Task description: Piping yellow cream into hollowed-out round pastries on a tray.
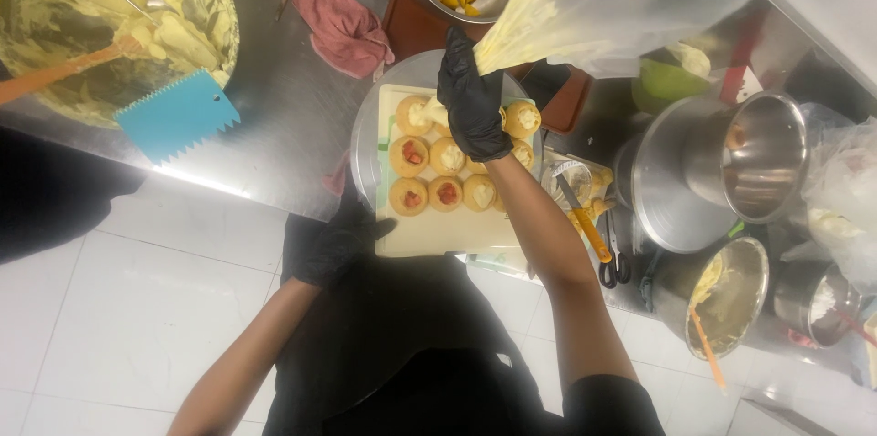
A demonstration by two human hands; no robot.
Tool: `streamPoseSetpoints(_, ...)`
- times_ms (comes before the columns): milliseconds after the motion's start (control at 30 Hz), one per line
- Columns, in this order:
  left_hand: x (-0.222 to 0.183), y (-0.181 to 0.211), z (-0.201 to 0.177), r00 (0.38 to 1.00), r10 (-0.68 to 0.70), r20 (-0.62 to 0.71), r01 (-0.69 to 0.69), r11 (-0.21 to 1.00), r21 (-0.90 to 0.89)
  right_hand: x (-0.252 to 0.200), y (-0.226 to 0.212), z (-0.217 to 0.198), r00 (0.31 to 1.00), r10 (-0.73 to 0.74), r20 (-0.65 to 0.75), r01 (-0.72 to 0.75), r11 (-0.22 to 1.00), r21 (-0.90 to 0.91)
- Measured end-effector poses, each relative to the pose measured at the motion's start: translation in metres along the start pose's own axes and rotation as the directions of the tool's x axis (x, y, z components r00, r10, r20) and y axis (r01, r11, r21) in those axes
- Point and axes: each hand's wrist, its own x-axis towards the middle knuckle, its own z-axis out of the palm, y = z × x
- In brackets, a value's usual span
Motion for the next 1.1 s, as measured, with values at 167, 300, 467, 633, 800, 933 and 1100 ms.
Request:
streamPoseSetpoints(167,0.000,-0.007,-0.003,1.000,-0.008,0.010,0.007,1.000,0.017,0.001,-0.004,0.013,0.990,0.013,-0.139,-0.017,0.999,-0.028)
streamPoseSetpoints(300,-0.017,0.066,0.009,1.000,-0.027,-0.009,0.028,0.981,0.190,-0.003,-0.019,0.044,0.993,-0.034,-0.109,0.013,0.983,-0.182)
streamPoseSetpoints(467,-0.023,0.054,-0.016,0.997,0.048,-0.052,0.030,0.387,0.922,-0.005,-0.071,0.063,0.992,-0.118,0.037,0.122,0.905,-0.408)
streamPoseSetpoints(633,-0.032,0.161,-0.021,0.980,0.172,-0.098,-0.099,0.854,0.510,-0.049,-0.178,0.174,0.940,0.260,0.219,-0.165,0.912,-0.376)
streamPoseSetpoints(800,0.015,0.202,-0.008,0.969,0.230,0.092,-0.213,0.963,-0.166,-0.088,-0.180,0.194,0.716,0.559,0.419,-0.312,0.793,-0.524)
streamPoseSetpoints(933,0.072,0.225,0.026,0.945,0.312,0.097,-0.216,0.819,-0.532,-0.105,-0.162,0.176,0.562,0.688,0.458,-0.470,0.722,-0.508)
streamPoseSetpoints(1100,0.058,0.278,0.079,0.926,0.344,0.153,-0.226,0.834,-0.504,-0.089,-0.187,0.158,0.816,0.545,0.193,-0.487,0.828,-0.279)
